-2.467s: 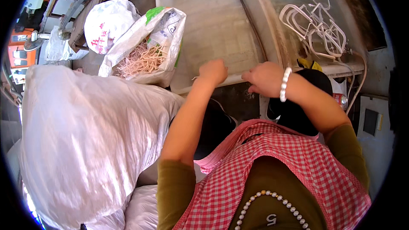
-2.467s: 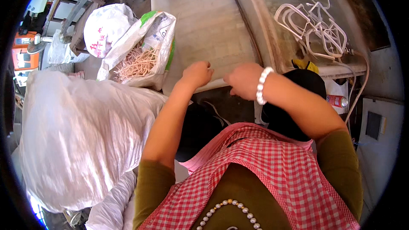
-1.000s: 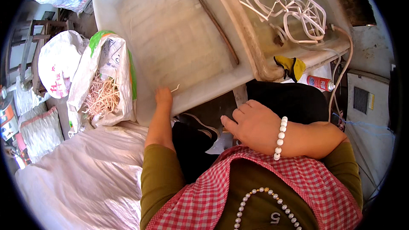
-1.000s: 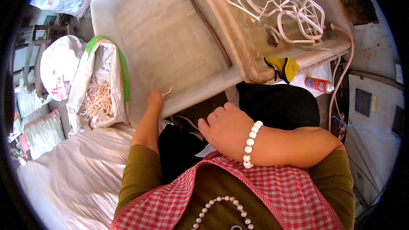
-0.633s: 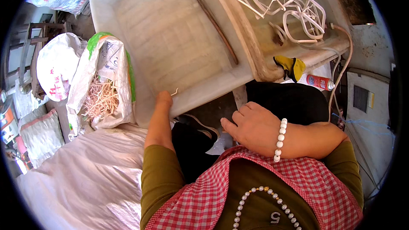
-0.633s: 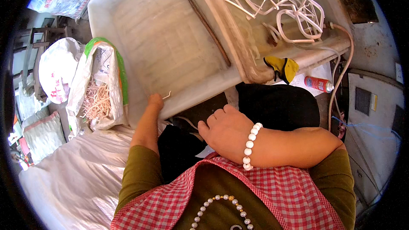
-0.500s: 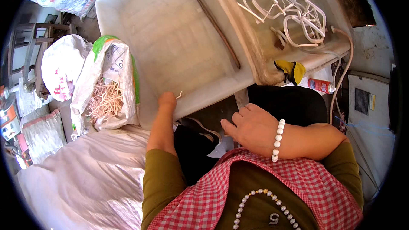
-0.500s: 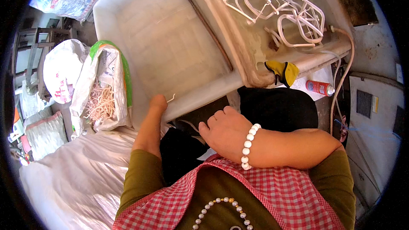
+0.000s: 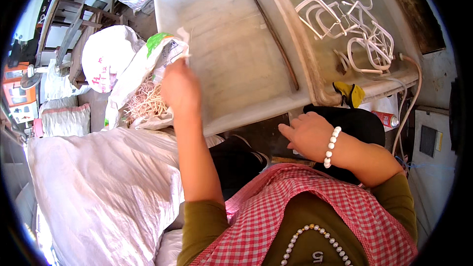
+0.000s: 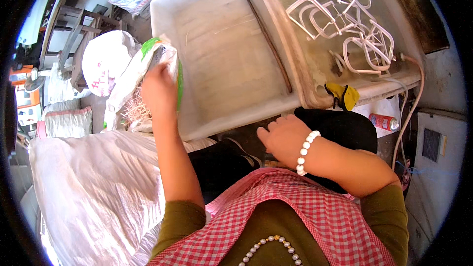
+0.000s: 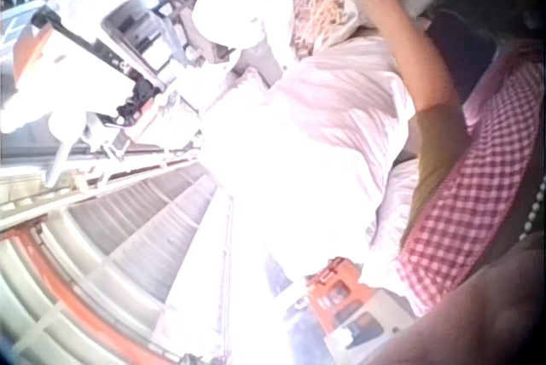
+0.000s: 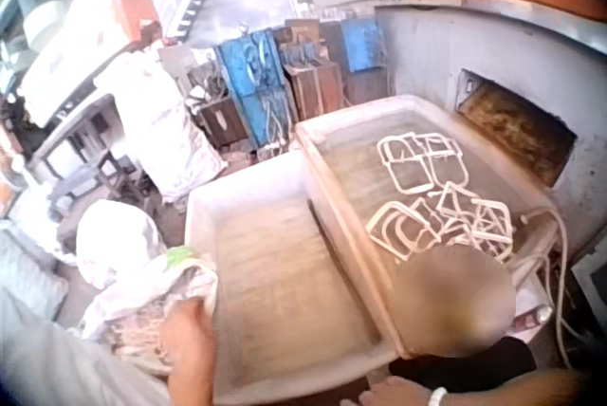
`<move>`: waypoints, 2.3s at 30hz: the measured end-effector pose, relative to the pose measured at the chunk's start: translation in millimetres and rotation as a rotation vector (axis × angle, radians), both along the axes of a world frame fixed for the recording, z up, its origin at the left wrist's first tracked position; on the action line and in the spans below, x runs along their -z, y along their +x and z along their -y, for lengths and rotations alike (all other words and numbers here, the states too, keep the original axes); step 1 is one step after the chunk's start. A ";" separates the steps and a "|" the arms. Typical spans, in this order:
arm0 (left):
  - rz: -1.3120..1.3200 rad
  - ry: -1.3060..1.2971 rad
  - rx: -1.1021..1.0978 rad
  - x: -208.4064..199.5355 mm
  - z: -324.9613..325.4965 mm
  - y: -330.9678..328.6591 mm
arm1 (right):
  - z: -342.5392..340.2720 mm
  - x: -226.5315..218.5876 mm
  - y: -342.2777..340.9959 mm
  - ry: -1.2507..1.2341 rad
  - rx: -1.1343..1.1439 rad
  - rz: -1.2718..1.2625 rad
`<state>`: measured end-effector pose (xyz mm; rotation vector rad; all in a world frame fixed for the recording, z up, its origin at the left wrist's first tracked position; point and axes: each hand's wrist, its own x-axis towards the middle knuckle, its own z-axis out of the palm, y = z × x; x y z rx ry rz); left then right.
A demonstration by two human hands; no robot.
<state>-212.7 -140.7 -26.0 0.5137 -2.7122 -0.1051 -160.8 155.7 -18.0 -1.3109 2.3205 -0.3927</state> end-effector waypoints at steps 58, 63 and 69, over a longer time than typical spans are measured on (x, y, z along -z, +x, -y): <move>0.629 0.145 0.503 79.4 -96.1 76.2 | 170.4 197.2 -199.4 -0.665 0.732 0.472; 0.623 0.163 0.506 70.7 -96.8 70.4 | 168.4 96.1 -183.8 -0.328 0.243 0.588; 0.561 0.174 0.518 69.4 -102.8 68.4 | 130.7 43.7 -146.7 0.070 0.167 0.653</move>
